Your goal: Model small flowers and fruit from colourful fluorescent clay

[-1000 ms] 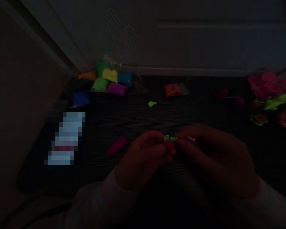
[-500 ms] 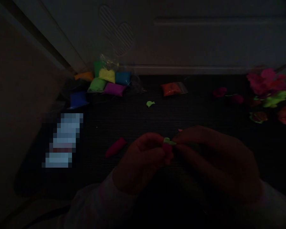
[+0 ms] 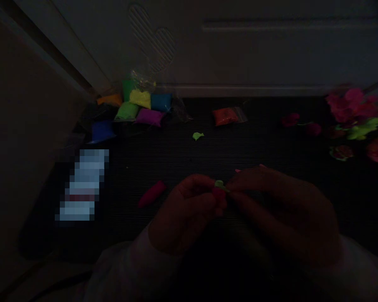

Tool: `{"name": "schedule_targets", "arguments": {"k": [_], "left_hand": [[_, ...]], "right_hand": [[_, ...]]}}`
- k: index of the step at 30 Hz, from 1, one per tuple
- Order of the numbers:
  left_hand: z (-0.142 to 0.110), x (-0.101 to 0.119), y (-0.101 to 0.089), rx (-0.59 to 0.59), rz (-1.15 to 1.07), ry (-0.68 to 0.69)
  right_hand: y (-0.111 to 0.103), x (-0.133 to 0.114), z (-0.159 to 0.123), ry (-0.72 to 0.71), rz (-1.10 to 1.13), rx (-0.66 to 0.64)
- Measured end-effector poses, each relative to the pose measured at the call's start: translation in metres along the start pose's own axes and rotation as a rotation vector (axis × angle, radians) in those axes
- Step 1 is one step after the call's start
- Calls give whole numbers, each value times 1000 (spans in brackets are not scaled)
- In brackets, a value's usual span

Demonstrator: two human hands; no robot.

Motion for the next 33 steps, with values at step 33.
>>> {"name": "schedule_targets", "arguments": {"k": [33], "left_hand": [[3,3,1,106,54,148]], "right_hand": [[6,5,-1,160,133,40]]}}
Point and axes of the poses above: each hand's wrist, its own z-axis towards the middle knuckle, its own y-axis out of the palm, x = y × z, the point moved 1 cm from there along z, towards the middle knuckle, and after that the axes turned 3 degrees about x, right-handed, at the moved point
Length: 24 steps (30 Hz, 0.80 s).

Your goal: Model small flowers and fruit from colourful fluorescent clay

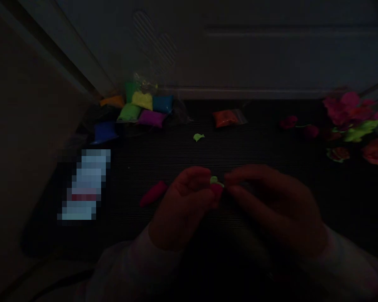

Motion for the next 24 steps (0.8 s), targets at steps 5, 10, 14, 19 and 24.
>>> {"name": "schedule_targets", "arguments": {"k": [5,10,14,19,24], "left_hand": [[-2,1,-2,97,171,229],[-13,0,2,95,536,566],[-20,1,4,136,737,719],[-24,3,7,151,778,764],[-24,4,7,146,795,758]], "right_hand": [[3,0,-3,64,87,33],[9,-3,-4,45,111,0],[10,-5,-4,55,118,0],[7,-5,-5,44,112,20],[5,-6,-4,8,100,17]]}}
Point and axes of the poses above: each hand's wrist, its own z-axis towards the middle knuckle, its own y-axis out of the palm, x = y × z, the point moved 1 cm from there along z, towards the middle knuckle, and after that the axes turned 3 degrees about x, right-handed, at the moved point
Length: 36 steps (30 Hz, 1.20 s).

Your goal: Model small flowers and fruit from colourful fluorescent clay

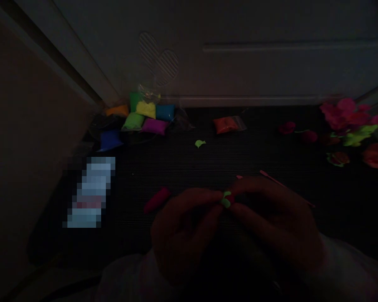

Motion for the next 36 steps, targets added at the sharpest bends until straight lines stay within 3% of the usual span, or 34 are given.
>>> {"name": "schedule_targets", "arguments": {"k": [6,10,17,22,28,36], "left_hand": [[-2,-1,-4,18,127,8],[-3,0,-2,-37,80,-9],[5,-9,2,-45,-345,-337],[10,-9,1,-35,-244,-377],[13,-10,2,-54,-238,-421],[11,-15,0,-38,-241,-434]], "right_hand": [[0,0,0,5,15,-15],[1,1,-3,6,7,4],[-1,2,0,-94,-155,18],[0,4,4,-220,-308,-40],[1,5,3,-264,-369,-36],[0,6,4,-167,-304,-44]]}}
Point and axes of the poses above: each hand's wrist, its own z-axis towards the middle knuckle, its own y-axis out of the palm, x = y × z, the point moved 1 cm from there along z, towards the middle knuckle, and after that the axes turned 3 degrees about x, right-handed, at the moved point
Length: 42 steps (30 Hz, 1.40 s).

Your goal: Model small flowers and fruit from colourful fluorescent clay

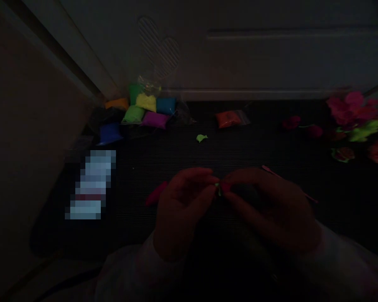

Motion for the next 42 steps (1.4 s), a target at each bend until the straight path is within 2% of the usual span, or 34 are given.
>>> {"name": "schedule_targets", "arguments": {"k": [5,11,17,24,28,33,42], "left_hand": [[-1,3,3,10,4,17],[-3,4,3,38,80,68],[-7,4,1,96,229,231],[-11,4,1,151,449,435],[-12,2,1,158,483,531],[-12,1,1,143,481,545],[-8,1,0,128,612,626]], "right_hand": [[-1,-1,1,42,37,-13],[-1,0,2,23,105,-10],[1,2,0,85,150,-43],[2,0,0,58,123,-49],[2,1,-1,69,143,-44],[1,1,-1,88,180,-22],[2,-1,-1,22,113,-36]]}}
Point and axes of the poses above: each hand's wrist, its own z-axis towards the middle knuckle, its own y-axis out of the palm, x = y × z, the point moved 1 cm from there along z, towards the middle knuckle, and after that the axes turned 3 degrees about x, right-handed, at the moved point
